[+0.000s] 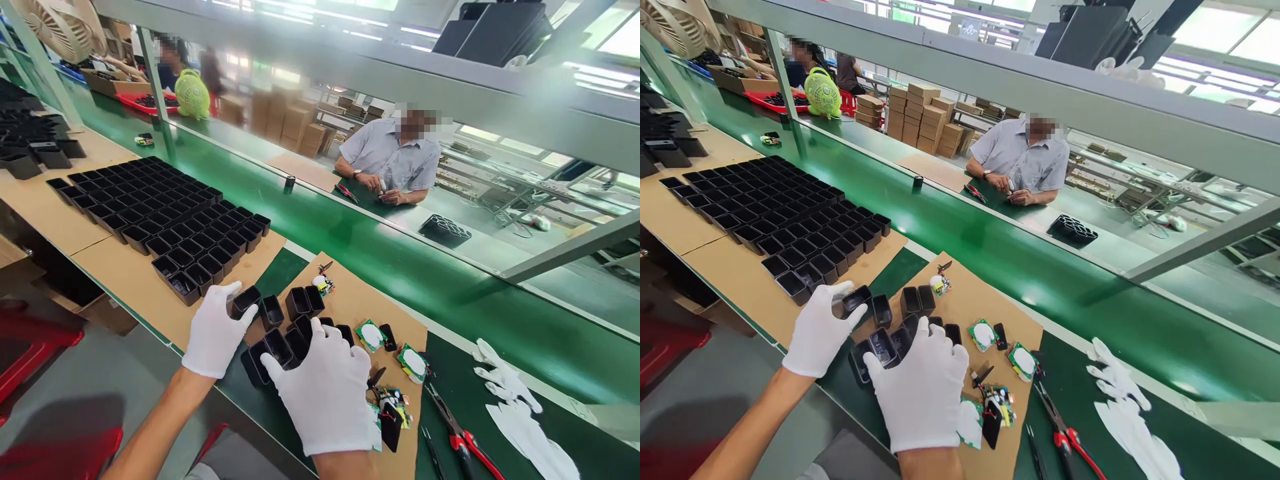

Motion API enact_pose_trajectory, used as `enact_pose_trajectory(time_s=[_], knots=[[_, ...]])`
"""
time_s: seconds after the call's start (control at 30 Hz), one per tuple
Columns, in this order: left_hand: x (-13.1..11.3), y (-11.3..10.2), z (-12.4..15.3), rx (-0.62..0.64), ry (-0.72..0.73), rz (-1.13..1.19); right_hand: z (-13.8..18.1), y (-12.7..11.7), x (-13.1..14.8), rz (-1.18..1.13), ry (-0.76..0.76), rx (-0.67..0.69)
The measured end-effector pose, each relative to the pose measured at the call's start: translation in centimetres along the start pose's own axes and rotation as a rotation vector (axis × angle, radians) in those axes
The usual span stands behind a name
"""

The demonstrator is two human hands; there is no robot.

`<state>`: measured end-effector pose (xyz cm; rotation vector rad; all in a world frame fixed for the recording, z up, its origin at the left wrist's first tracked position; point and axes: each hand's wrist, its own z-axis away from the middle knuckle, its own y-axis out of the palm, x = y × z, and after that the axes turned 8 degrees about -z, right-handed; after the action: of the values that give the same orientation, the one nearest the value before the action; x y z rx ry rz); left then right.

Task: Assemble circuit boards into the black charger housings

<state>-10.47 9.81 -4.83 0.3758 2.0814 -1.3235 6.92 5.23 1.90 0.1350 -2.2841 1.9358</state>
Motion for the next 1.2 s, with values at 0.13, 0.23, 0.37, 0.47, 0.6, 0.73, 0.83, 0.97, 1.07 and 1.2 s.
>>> enact_pose_trajectory(time_s=[0.13, 0.23, 0.37, 0.47, 0.6, 0.73, 0.83, 0.97, 1.07, 1.2], knots=[[1.1, -2.1, 4.2, -0.188, 0.164, 0.012, 1.6, 0.6, -2.1, -0.058, -0.072, -0.285], [1.6, -2.6, 7.5, -0.018, 0.301, -0.044, 2.8, 1.2, -4.8, -0.06, -0.109, -0.439], [1.6, -1.7, 8.9, 0.188, 0.136, -0.069, 4.0, 2.3, -9.1, -0.104, -0.141, -0.495], [1.9, -2.1, 9.4, 0.113, 0.039, -0.031, 4.6, 1.9, -12.5, -0.175, -0.117, -0.443], [0.9, -4.2, 11.4, -0.032, 0.097, 0.017, 4.5, -0.3, -16.5, -0.104, 0.018, -0.182], [-3.1, -4.5, 13.3, 0.27, 0.27, 0.299, 2.0, -1.7, -18.2, 0.01, 0.02, -0.041], [-6.4, -2.4, 13.5, 0.584, 0.333, 0.327, -0.8, -1.6, -17.6, 0.03, -0.031, 0.001], [-8.6, 0.8, 13.1, 0.715, 0.437, 0.389, -3.8, -0.9, -16.3, 0.059, -0.012, 0.037], [-8.6, 1.7, 13.3, 0.69, 0.441, 0.387, -4.9, -0.9, -16.3, 0.007, -0.031, 0.095], [-8.2, 1.6, 13.8, 0.648, 0.371, 0.413, -4.9, -1.4, -17.7, -0.124, -0.077, 0.139]])
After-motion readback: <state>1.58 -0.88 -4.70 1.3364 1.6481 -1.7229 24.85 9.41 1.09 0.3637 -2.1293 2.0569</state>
